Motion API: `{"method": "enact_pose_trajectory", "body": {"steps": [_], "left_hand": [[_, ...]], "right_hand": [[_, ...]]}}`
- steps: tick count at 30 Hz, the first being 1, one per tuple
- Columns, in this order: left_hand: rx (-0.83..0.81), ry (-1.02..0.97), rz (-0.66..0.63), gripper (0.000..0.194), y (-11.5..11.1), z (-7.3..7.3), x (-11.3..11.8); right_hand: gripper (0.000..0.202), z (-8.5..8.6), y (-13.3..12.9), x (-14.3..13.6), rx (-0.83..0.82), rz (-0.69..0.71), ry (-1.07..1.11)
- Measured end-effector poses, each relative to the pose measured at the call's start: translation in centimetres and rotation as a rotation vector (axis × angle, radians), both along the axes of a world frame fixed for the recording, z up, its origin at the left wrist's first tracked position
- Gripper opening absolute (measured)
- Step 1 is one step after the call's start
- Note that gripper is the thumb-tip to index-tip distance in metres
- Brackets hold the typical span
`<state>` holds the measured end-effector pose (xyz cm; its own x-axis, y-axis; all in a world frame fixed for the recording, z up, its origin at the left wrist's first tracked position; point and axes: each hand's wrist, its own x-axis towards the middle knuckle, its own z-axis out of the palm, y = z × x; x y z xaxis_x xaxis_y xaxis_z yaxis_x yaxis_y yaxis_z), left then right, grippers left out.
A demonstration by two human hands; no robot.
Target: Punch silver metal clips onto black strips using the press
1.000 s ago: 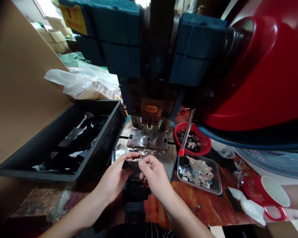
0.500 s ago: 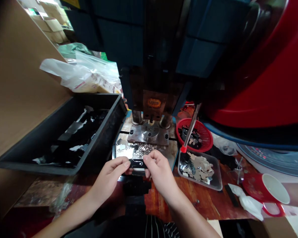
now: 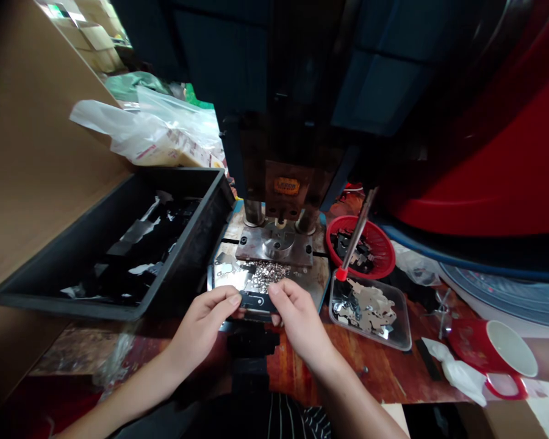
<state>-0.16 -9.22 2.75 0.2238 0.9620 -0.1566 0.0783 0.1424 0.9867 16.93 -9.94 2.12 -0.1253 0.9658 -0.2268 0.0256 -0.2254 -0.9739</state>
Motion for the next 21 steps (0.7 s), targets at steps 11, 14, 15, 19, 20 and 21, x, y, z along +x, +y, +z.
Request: {"method": "enact_pose_trajectory", "body": {"steps": [11,14,15,19,20,21], "left_hand": [[0.085,0.12,-0.019,0.031,-0.16,-0.42,0.11],[0.124,0.183,-0.018,0.031,-0.16,-0.56,0.11],[0.135,0.2,-0.017,0.031,-0.17,-0.58,0.12],[0.11,0.196,-0.023,0.031,-0.17,-0.47,0.12],[0.081,0.167,-0.036,0.03,-0.13,-0.44,0.1],[0.046,0.129,-0.056,0.03,-0.08,-0.41,0.07]], "right_hand": [[0.043,-0.21,-0.54,0.52,0.037,0.065,-0.126],[0.042,-0.29,-0.62,0.58,0.066,0.048,-0.177],[0.041,-0.29,-0.64,0.59,0.072,0.046,-0.189],[0.041,-0.14,-0.66,0.58,0.083,0.051,-0.18],[0.041,-0.09,-0.66,0.59,0.085,0.056,-0.165],[0.042,-0.05,-0.66,0.61,0.087,0.064,-0.145]]}}
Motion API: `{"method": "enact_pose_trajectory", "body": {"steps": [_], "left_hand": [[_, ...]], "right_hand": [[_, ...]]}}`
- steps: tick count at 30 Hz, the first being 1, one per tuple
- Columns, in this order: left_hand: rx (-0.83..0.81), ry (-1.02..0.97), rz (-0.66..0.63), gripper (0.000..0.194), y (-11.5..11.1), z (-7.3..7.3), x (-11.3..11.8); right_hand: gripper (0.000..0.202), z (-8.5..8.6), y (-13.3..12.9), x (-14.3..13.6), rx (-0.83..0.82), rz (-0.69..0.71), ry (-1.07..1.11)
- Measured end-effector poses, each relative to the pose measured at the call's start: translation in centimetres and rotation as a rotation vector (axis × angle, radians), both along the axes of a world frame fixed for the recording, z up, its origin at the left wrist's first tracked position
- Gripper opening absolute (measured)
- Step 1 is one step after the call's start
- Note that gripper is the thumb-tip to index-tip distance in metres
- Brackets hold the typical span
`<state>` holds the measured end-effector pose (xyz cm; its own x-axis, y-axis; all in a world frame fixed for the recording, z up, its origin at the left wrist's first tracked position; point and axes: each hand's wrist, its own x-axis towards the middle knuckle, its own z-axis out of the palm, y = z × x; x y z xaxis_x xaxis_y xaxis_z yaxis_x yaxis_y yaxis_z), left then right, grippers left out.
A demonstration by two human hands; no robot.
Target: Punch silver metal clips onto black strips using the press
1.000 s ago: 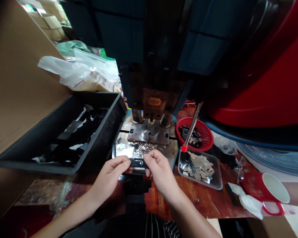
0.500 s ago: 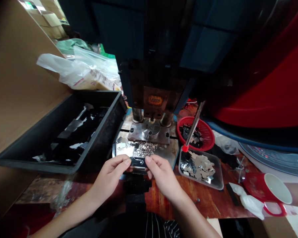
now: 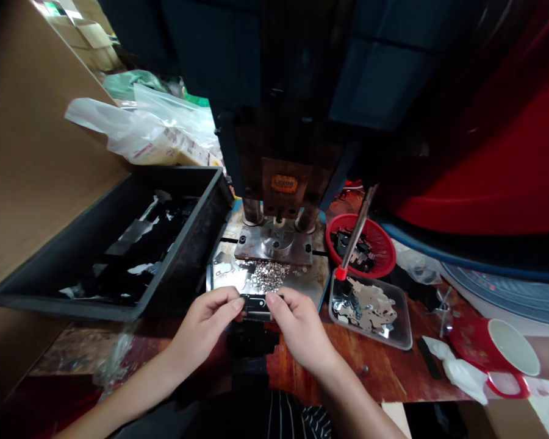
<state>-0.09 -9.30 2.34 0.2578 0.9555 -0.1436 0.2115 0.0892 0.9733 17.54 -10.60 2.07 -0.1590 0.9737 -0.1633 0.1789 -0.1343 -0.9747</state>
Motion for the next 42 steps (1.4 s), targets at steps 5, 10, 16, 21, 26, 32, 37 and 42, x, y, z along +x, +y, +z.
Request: {"method": "enact_pose_trajectory", "body": {"steps": [5,10,16,21,26,32,37,42], "left_hand": [[-0.101,-0.119,-0.089,0.025,0.4,0.0,-0.2],[-0.107,-0.091,-0.129,0.027,0.3,0.1,-0.4],[-0.133,-0.112,-0.155,0.029,0.2,0.3,-0.4],[-0.144,-0.104,-0.184,0.029,0.1,0.0,-0.7],[-0.134,-0.097,-0.178,0.03,-0.1,-0.3,-0.7],[-0.083,-0.035,-0.238,0.031,0.2,0.4,-0.5],[-0.018,0.023,-0.271,0.029,0.8,0.3,-1.0],[-0.027,0.037,-0.211,0.028,1.3,-1.3,-2.1]], "right_hand": [[0.042,0.0,0.0,0.2,-0.017,0.05,0.111],[0.041,-0.2,0.0,0.2,-0.007,0.027,0.097],[0.041,-0.4,-0.2,0.0,0.008,0.03,0.052],[0.041,-1.0,-0.5,-0.1,-0.028,0.05,0.058],[0.042,-1.2,-0.5,-0.3,-0.039,0.036,0.078],[0.045,-0.8,-0.8,0.5,-0.084,-0.01,0.102],[0.047,-2.5,-3.7,5.8,-0.049,-0.477,0.128],[0.037,-4.4,-9.2,11.6,0.064,-1.091,0.207]]}}
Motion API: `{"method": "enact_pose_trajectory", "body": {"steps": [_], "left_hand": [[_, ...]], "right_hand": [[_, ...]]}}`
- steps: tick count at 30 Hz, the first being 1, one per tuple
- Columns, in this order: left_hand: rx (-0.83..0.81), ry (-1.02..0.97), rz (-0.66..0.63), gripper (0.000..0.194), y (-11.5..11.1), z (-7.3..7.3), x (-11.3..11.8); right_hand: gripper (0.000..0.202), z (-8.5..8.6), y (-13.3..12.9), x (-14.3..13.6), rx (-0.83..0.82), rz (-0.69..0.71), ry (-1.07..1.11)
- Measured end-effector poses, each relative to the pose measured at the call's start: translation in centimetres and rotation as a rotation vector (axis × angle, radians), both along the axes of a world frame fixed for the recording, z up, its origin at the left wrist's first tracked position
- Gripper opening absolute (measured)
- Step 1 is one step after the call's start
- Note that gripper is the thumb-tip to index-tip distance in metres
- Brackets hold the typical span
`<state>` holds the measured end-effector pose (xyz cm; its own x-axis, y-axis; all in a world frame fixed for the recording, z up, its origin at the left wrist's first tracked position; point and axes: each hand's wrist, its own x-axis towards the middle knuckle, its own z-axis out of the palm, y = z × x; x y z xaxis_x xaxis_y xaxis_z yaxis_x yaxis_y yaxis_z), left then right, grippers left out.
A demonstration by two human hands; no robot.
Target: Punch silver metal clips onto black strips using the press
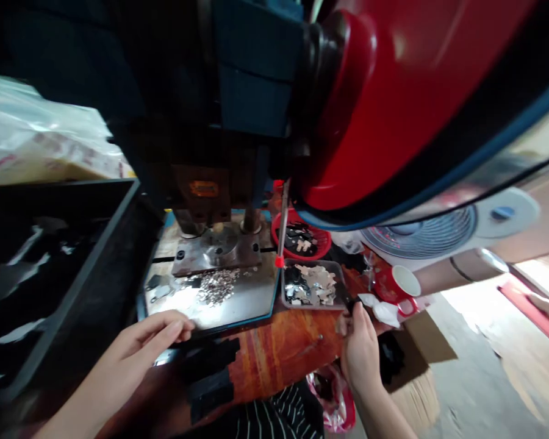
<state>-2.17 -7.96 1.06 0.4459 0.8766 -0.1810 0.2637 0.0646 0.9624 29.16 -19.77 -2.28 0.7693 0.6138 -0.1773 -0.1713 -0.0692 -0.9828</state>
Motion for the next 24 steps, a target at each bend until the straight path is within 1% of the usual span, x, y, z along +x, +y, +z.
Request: {"method": "enact_pose_trajectory", "body": {"steps": [1,3,6,8,10,12,14,16,18,21,24], "left_hand": [[0.001,0.005,0.0,0.029,0.0,-0.3,0.0],[0.002,0.019,-0.013,0.03,-0.2,-0.6,0.1],[0.003,0.054,-0.046,0.032,-0.8,-0.7,0.6],[0.015,0.081,-0.073,0.033,-1.2,-0.7,0.8],[0.034,0.11,-0.093,0.035,-1.5,-0.8,0.7],[0.042,0.137,-0.088,0.036,-1.9,-1.1,0.5],[0.038,0.161,-0.067,0.038,-2.3,-1.6,0.2],[0.044,0.188,-0.056,0.039,-2.6,-2.1,0.0],[0.09,0.239,-0.075,0.036,-2.8,-2.4,-0.2],[0.221,0.356,-0.137,0.029,-3.3,-2.5,-0.9],[0.321,0.484,-0.163,0.025,-4.2,-2.7,-1.9]], "right_hand": [[0.035,-0.5,-0.9,0.7,0.005,-0.049,0.038],[0.034,-1.5,-2.1,2.0,-0.011,-0.115,0.187],[0.031,-2.7,-2.6,3.7,-0.086,-0.178,0.434],[0.027,-3.1,-2.5,4.5,-0.107,-0.198,0.493],[0.027,-3.2,-2.5,4.4,-0.111,-0.193,0.511],[0.03,-3.2,-2.9,3.2,-0.134,-0.138,0.502],[0.032,-3.4,-3.3,1.1,-0.18,-0.029,0.416],[0.034,-3.7,-3.7,-1.3,-0.211,0.115,0.257],[0.036,-3.8,-3.7,-3.6,-0.257,0.271,0.077],[0.033,-3.6,-3.1,-6.5,-0.321,0.548,-0.241],[0.025,-3.2,-2.1,-8.7,-0.284,0.865,-0.537]]}}
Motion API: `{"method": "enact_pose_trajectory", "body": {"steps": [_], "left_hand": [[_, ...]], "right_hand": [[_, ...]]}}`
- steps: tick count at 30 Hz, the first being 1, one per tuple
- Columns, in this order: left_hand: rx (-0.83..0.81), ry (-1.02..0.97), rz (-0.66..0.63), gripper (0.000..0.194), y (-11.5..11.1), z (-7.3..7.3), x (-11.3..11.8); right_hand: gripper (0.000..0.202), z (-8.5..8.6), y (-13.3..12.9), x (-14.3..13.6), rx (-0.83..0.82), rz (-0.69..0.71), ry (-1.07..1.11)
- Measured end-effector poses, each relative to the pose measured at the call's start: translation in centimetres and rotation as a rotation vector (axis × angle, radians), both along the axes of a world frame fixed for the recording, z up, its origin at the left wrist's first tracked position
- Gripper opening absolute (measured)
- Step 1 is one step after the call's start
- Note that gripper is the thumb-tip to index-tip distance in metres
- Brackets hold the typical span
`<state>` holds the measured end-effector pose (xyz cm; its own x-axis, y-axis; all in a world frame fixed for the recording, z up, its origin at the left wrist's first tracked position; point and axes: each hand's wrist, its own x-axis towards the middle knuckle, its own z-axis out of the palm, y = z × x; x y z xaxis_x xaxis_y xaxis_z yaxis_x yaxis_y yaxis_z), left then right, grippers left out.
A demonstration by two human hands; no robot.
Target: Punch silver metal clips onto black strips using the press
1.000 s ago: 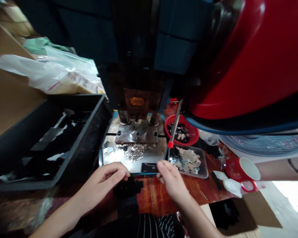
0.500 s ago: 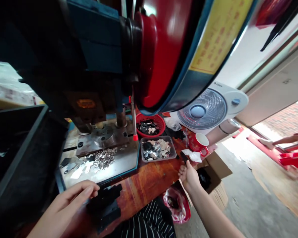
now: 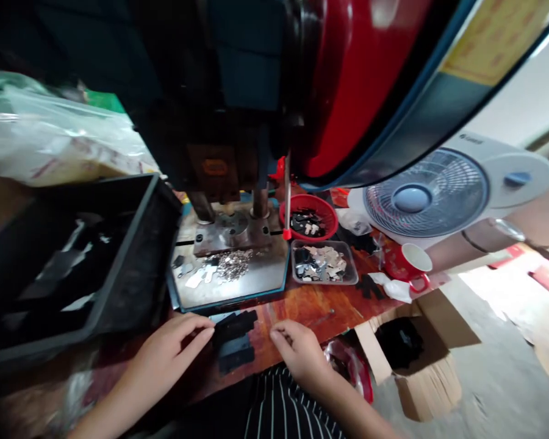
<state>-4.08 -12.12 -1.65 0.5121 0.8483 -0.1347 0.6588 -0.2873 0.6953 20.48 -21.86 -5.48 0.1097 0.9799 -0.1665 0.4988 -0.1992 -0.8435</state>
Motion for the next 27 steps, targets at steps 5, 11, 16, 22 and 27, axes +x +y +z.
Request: {"method": "enact_pose_trajectory", "body": {"steps": [5,11,16,22,27], "left_hand": [[0.074,0.09,-0.006,0.022,-1.9,-1.4,-0.6],[0.107,0.168,0.035,0.017,-2.3,-3.3,-0.1],[0.1,0.109,0.047,0.008,-2.2,-3.4,0.0],[-0.017,0.053,0.026,0.014,-2.4,-2.5,0.0],[-0.036,0.061,-0.012,0.014,-2.5,-2.5,-0.7]], "right_hand": [[0.023,0.5,2.5,-2.5,0.144,0.284,-0.268],[0.022,0.0,4.2,-4.2,0.229,0.418,-0.541],[0.022,-1.5,3.9,-4.4,0.324,0.382,-0.543],[0.016,-1.8,3.4,-3.7,0.404,0.407,-0.343],[0.02,-1.3,3.2,-3.0,0.326,0.429,-0.284]]}}
